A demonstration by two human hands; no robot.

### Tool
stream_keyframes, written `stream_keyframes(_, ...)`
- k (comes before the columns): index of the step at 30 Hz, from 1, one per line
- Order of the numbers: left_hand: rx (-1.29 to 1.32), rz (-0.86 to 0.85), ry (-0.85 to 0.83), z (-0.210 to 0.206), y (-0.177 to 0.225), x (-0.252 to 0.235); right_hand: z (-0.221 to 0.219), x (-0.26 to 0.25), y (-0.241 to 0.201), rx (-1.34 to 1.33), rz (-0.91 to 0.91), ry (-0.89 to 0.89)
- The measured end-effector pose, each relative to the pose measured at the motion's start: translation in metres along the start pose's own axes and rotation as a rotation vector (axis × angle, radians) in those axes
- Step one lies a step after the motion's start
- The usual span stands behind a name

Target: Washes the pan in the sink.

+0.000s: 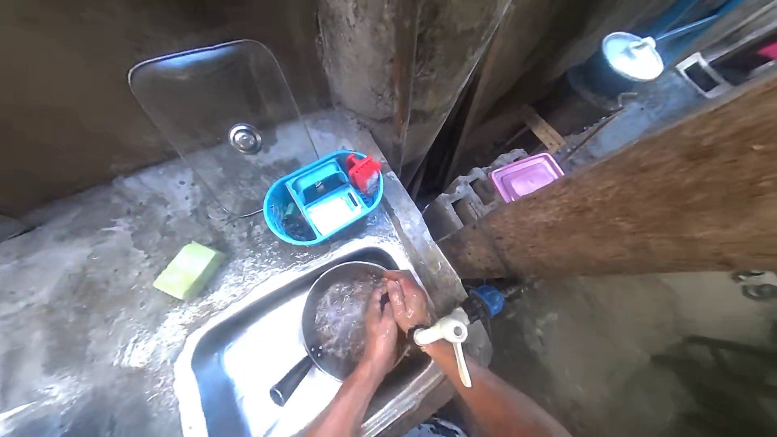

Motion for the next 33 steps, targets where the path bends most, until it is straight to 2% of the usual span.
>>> stream_keyframes(2, -0.009, 0.045, -0.044, -0.001, -0.009, -0.01, 0.001, -0.019, -0.012, 0.29, 0.066, -0.053)
stream_keyframes(5, -0.213, 0.012, -0.102, -0.004, -0.012, -0.024, -0.001, -0.054, -0.034, 0.596, 0.407, 0.073)
stream_keyframes(7, -0.308, 0.007, -0.071, 0.0, -0.012, -0.03, -0.002, -0.079, -0.04, 0.698, 0.555, 0.117)
stream_keyframes(10, -0.212, 0.058, 0.07, 0.016, -0.013, -0.032, 0.004, -0.099, -0.033, 0.752, 0.542, 0.114)
stream_keyframes(13, 0.108, 0.198, 0.134, 0.028, -0.013, -0.035, 0.017, -0.061, -0.029, 0.543, 0.544, 0.142)
stream_keyframes(15, 0.277, 0.242, 0.079, 0.029, 0.0, -0.036, 0.006, -0.024, -0.016, 0.351, 0.411, -0.012)
stream_keyframes(17, 0.324, 0.262, -0.041, 0.024, 0.013, -0.03, -0.014, 0.004, 0.0, 0.276, 0.307, -0.138)
stream_keyframes(19, 0.18, 0.242, -0.251, 0.024, 0.025, -0.014, -0.018, 0.015, 0.01, 0.225, 0.193, -0.145)
stream_keyframes(20, 0.005, 0.194, -0.356, 0.033, 0.03, -0.005, -0.011, 0.016, 0.013, 0.137, 0.151, -0.076)
stream_keyframes(22, -0.627, 0.042, -0.521, 0.069, 0.04, 0.013, 0.008, 0.021, 0.021, 0.001, 0.138, 0.122)
stream_keyframes(24, -1.317, -0.036, -0.577, 0.113, 0.041, 0.039, 0.024, 0.03, 0.03, -0.081, 0.114, 0.228)
stream_keyframes(26, -1.673, 0.133, -0.603, 0.158, 0.025, 0.062, 0.031, 0.037, 0.049, -0.173, 0.004, 0.22)
stream_keyframes(28, -1.746, 0.292, -0.605, 0.188, 0.013, 0.073, 0.037, 0.041, 0.066, -0.256, -0.02, 0.272)
stream_keyframes(29, -1.734, 0.274, -0.572, 0.193, 0.015, 0.075, 0.039, 0.042, 0.071, -0.287, -0.023, 0.29)
stream_keyframes(31, -1.659, 0.11, -0.486, 0.19, 0.035, 0.077, 0.043, 0.044, 0.074, -0.292, -0.026, 0.321)
stream_keyframes(33, -1.52, -0.125, -0.398, 0.18, 0.071, 0.082, 0.048, 0.048, 0.067, -0.201, -0.048, 0.346)
Point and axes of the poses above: each hand's wrist, its own x-axis away from the middle knuckle, its own z-axis out of the back of the hand, y = z × x, the point moved 10 cm from there along -x, towards the middle knuckle, and after that the axes turned 8 degrees about -z, right-handed, at the moved point
